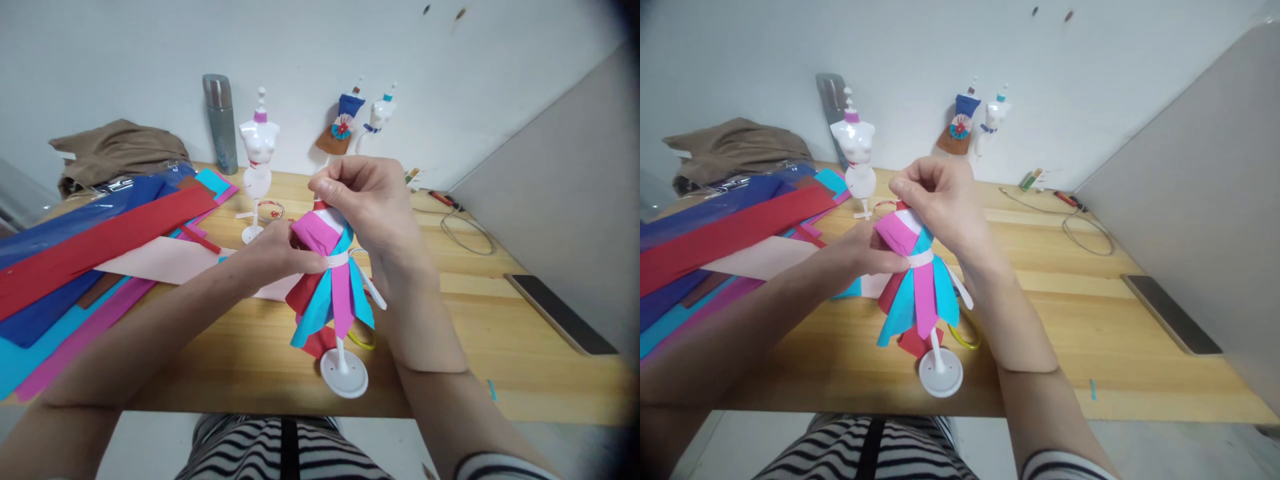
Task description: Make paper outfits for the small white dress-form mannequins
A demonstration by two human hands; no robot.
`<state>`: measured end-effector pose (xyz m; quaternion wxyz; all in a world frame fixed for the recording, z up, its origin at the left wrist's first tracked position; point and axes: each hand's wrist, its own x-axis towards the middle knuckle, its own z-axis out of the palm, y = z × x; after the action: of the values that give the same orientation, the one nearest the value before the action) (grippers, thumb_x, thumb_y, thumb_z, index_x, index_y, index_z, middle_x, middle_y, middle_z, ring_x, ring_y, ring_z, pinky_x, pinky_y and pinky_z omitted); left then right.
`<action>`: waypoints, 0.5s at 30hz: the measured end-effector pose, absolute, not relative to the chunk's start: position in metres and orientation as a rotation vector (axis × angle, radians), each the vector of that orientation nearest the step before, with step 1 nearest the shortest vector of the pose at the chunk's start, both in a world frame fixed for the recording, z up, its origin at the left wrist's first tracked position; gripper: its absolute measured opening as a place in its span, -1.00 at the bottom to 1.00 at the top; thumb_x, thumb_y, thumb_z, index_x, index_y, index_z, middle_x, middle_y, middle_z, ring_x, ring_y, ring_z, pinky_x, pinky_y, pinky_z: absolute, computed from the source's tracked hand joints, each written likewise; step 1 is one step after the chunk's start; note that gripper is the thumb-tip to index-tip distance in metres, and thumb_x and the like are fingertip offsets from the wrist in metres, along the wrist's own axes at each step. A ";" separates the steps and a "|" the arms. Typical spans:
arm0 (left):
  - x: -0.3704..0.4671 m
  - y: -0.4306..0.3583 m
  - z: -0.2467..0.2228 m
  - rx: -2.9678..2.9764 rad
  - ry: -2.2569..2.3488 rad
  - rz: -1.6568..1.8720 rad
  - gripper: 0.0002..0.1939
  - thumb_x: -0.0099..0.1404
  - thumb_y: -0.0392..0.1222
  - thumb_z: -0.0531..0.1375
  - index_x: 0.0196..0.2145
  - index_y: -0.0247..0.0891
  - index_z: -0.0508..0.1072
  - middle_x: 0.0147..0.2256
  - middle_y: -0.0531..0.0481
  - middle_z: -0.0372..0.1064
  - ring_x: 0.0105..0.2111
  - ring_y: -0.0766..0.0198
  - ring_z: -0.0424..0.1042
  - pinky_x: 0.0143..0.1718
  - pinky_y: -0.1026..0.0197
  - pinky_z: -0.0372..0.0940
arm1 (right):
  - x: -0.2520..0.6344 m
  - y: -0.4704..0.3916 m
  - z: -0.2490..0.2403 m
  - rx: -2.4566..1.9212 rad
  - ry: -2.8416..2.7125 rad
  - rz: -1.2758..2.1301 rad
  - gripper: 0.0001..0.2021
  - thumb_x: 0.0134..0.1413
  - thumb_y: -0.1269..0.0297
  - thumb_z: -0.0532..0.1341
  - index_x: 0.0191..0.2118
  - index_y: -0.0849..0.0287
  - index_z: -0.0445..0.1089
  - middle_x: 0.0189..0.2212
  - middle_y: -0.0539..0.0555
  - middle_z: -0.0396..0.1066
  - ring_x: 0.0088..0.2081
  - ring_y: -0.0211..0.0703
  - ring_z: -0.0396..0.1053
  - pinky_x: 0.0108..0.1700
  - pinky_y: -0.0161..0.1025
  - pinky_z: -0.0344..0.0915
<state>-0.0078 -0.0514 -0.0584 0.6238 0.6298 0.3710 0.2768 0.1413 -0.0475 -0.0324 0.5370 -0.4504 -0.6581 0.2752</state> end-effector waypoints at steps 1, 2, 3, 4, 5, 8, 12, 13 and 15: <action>-0.007 -0.053 -0.058 1.453 0.835 0.617 -0.76 -0.08 -0.19 0.31 -0.56 -0.27 0.28 -0.56 0.14 0.18 -0.50 0.39 0.20 -0.49 0.30 0.09 | 0.140 -0.048 -0.032 -1.070 -1.560 0.655 -0.77 0.09 0.36 0.29 -0.55 0.15 0.32 -0.60 -0.05 0.25 -0.52 -0.31 0.18 -0.48 -0.27 0.09; -0.007 -0.054 -0.058 1.467 0.821 0.601 -0.76 -0.06 -0.18 0.29 -0.56 -0.26 0.25 -0.57 0.15 0.15 -0.51 0.41 0.16 -0.50 0.30 0.05 | 0.139 -0.049 -0.031 -1.070 -1.557 0.655 -0.77 0.08 0.40 0.28 -0.56 0.16 0.32 -0.61 -0.06 0.25 -0.54 -0.34 0.14 -0.47 -0.27 0.08; -0.007 -0.054 -0.057 1.482 0.814 0.595 -0.76 -0.05 -0.17 0.27 -0.58 -0.26 0.23 -0.59 0.16 0.12 -0.53 0.42 0.12 -0.52 0.30 0.01 | 0.138 -0.049 -0.031 -1.072 -1.555 0.651 -0.77 0.08 0.43 0.27 -0.56 0.17 0.31 -0.61 -0.07 0.24 -0.55 -0.36 0.11 -0.47 -0.27 0.06; -0.007 -0.055 -0.057 1.496 0.818 0.603 -0.76 -0.05 -0.17 0.25 -0.59 -0.26 0.21 -0.61 0.17 0.08 -0.55 0.43 0.09 -0.53 0.30 -0.03 | 0.137 -0.050 -0.031 -1.077 -1.555 0.644 -0.77 0.07 0.44 0.27 -0.57 0.19 0.31 -0.62 -0.08 0.24 -0.55 -0.37 0.09 -0.47 -0.27 0.04; -0.006 -0.056 -0.058 1.506 0.829 0.616 -0.77 -0.04 -0.18 0.23 -0.60 -0.25 0.20 -0.63 0.18 0.05 -0.57 0.44 0.06 -0.54 0.29 -0.06 | 0.136 -0.050 -0.031 -1.085 -1.557 0.633 -0.78 0.07 0.43 0.27 -0.57 0.19 0.31 -0.62 -0.08 0.23 -0.55 -0.37 0.08 -0.47 -0.27 0.03; -0.004 -0.059 -0.060 1.500 0.871 0.664 -0.80 -0.06 -0.21 0.19 -0.63 -0.24 0.18 -0.66 0.18 0.01 -0.60 0.44 0.01 -0.56 0.27 -0.11 | 0.134 -0.049 -0.033 -1.110 -1.569 0.579 -0.77 0.06 0.41 0.26 -0.57 0.20 0.31 -0.62 -0.09 0.21 -0.54 -0.37 0.08 -0.47 -0.27 -0.01; -0.003 -0.060 -0.062 1.449 0.832 0.699 -0.80 -0.04 -0.24 0.18 -0.63 -0.25 0.17 -0.67 0.18 0.03 -0.61 0.44 0.03 -0.56 0.27 -0.09 | 0.135 -0.047 -0.034 -1.142 -1.578 0.587 -0.75 0.05 0.41 0.27 -0.60 0.18 0.29 -0.64 -0.08 0.20 -0.55 -0.36 0.08 -0.49 -0.28 -0.02; -0.003 -0.060 -0.062 1.440 0.810 0.689 -0.80 -0.03 -0.23 0.19 -0.62 -0.25 0.19 -0.67 0.18 0.04 -0.61 0.45 0.03 -0.55 0.28 -0.08 | 0.136 -0.046 -0.034 -1.143 -1.574 0.605 -0.74 0.05 0.40 0.27 -0.60 0.17 0.28 -0.64 -0.08 0.20 -0.56 -0.36 0.08 -0.50 -0.28 -0.02; -0.005 -0.058 -0.062 1.431 0.778 0.647 -0.79 -0.02 -0.21 0.22 -0.61 -0.25 0.21 -0.67 0.18 0.06 -0.61 0.44 0.04 -0.56 0.28 -0.08 | 0.138 -0.045 -0.033 -1.133 -1.564 0.634 -0.73 0.05 0.37 0.29 -0.60 0.15 0.28 -0.65 -0.07 0.21 -0.57 -0.36 0.08 -0.52 -0.28 -0.01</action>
<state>-0.0047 -0.0582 -0.0618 0.6401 0.6274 0.3410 0.2836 0.1385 -0.0454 -0.0330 0.5263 -0.4739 -0.6542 0.2653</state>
